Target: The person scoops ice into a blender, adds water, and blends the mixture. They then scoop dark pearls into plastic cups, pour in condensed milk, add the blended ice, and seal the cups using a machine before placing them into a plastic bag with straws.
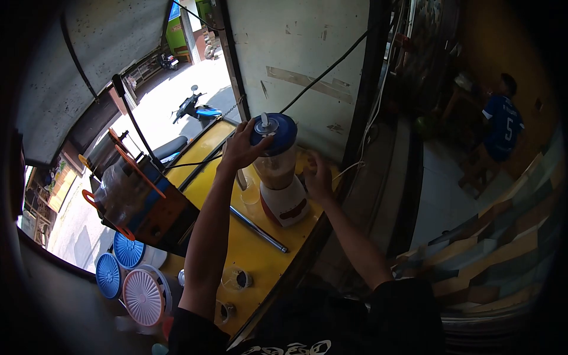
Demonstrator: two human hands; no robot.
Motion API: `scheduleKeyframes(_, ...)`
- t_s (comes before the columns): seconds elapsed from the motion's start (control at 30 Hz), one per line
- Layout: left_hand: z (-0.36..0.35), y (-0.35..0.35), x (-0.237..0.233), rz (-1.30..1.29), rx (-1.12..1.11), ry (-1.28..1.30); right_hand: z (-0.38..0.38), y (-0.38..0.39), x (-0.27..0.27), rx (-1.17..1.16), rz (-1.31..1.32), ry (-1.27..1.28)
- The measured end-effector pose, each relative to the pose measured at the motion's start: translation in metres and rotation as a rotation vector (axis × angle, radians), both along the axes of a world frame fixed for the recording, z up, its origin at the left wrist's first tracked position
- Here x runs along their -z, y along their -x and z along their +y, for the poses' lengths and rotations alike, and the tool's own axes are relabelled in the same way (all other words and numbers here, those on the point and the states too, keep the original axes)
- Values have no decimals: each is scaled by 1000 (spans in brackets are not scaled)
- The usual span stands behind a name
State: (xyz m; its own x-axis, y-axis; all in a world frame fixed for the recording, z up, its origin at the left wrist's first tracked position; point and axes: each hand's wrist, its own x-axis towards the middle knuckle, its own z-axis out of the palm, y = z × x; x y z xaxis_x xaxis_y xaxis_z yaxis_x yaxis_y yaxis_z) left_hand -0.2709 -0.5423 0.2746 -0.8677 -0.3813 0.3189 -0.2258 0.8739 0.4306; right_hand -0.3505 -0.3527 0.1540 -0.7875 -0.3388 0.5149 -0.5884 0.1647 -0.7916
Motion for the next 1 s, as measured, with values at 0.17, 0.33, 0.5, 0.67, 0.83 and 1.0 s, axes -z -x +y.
scheduleKeyframes(0.17,-1,0,2,10,23,25,20,-15,144,-148,-321,-257)
scheduleKeyframes(0.33,-1,0,5,26,26,57,17,-20,140,-251,-457,-290)
scheduleKeyframes(0.5,8,-3,-6,51,58,53,13,-19,137,-175,-557,-221)
scheduleKeyframes(0.67,7,1,-2,59,50,75,7,-22,107,-105,-620,-409)
scheduleKeyframes(0.83,4,4,1,86,32,61,0,-24,122,-89,-539,-455)
scheduleKeyframes(1.0,5,3,0,90,31,78,1,-26,131,-85,-497,-404)
